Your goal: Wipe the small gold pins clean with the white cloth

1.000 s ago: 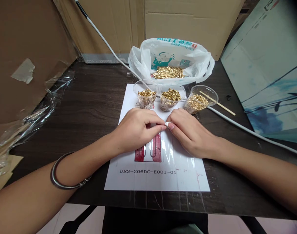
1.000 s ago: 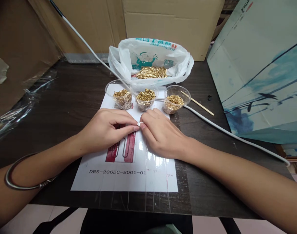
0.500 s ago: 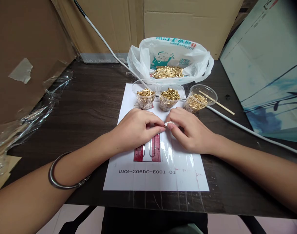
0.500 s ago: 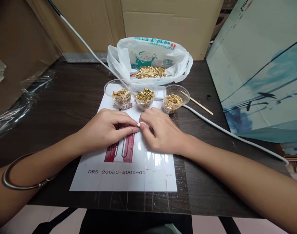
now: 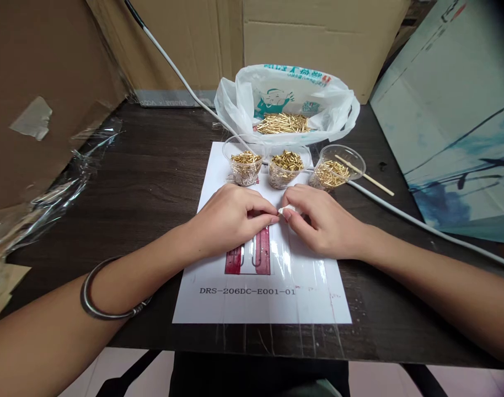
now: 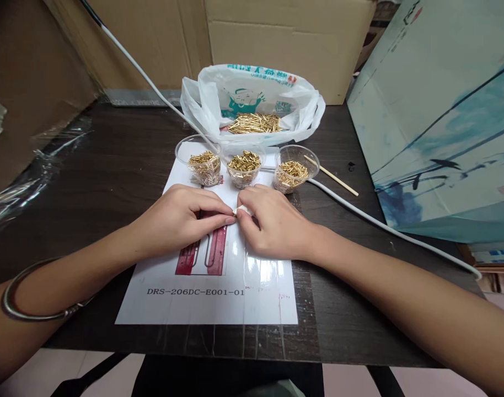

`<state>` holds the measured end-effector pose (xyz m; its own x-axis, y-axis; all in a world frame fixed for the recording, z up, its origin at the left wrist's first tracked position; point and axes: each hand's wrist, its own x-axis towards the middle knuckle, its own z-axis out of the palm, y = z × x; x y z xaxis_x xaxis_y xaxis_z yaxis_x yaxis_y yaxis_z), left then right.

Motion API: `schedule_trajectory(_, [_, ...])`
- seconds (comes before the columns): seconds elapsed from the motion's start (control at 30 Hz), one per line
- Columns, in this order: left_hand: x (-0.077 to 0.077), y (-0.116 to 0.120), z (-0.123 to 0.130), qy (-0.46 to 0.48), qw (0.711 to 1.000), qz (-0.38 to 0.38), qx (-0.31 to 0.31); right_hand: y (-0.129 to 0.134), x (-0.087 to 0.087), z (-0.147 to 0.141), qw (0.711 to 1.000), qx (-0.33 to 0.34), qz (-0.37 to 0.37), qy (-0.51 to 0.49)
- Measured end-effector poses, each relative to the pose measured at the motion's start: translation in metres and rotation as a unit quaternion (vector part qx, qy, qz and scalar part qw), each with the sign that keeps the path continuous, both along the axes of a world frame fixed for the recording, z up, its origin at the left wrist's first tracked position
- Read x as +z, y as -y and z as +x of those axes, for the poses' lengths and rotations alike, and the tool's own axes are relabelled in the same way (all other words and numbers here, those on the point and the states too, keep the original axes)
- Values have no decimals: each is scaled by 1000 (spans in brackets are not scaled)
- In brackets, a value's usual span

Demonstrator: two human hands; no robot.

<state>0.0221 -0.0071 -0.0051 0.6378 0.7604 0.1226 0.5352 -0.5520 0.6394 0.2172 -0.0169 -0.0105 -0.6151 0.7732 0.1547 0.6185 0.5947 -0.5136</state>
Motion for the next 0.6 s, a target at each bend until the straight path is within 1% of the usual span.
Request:
schedule_trajectory(0.23, [0,-1,0,-12,1000,4,-9,-2,12,1,998,18,-29,55])
schedule_trajectory(0.37, [1,-1,0,-16,1000,0,-10,-3,13,0,997,26,-4,79])
schedule_trajectory(0.6, [1,-1,1,-26,1000,3,-13,-1,10,-1,994,38,49,94])
